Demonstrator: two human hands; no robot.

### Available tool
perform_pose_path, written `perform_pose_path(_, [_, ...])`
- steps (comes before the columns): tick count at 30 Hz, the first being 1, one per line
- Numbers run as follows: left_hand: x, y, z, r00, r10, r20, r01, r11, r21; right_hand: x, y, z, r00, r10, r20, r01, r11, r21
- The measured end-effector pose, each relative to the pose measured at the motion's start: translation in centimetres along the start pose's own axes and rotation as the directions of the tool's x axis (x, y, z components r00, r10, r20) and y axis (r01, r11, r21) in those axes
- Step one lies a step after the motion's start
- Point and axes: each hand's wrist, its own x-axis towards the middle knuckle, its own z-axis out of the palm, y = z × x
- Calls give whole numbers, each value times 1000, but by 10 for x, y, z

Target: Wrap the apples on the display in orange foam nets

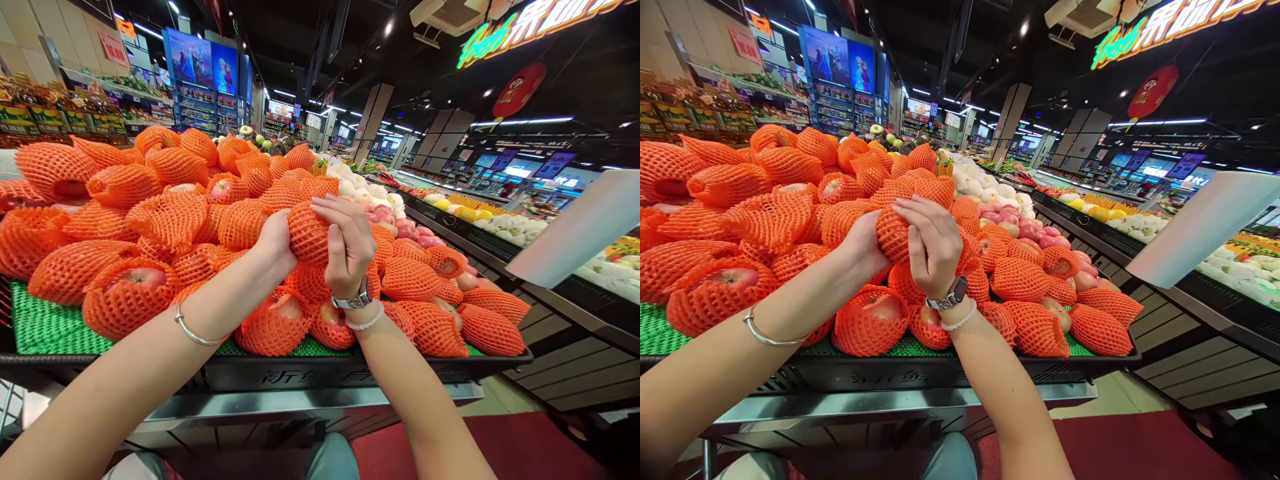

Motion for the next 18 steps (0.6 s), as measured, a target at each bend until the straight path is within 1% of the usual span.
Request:
perform_pose_path(3, [-2,1,1,999,41,1,-41,998,44,0,1,2,997,21,-73,-27,996,-83])
perform_pose_path(4, [-3,1,1,998,58,0,-58,997,56,-1,2,3,997,27,-71,-32,997,-73])
perform_pose_path(6, [-3,1,1,996,87,-3,-86,994,74,-2,6,6,999,24,-30,-25,1000,-10])
perform_pose_path(8, [-3,0,0,996,91,1,-91,992,83,-4,9,8,1000,19,-3,-19,999,45])
perform_pose_path(12, [-2,-4,-1,996,89,18,-90,993,70,-7,10,9,997,24,-72,-21,999,48])
perform_pose_path(14, [-2,-5,-1,995,97,18,-98,993,68,-7,8,8,996,47,-81,-44,998,46])
perform_pose_path(18, [-3,-6,-1,992,121,-18,-120,990,72,-7,4,5,991,130,-38,-126,989,77])
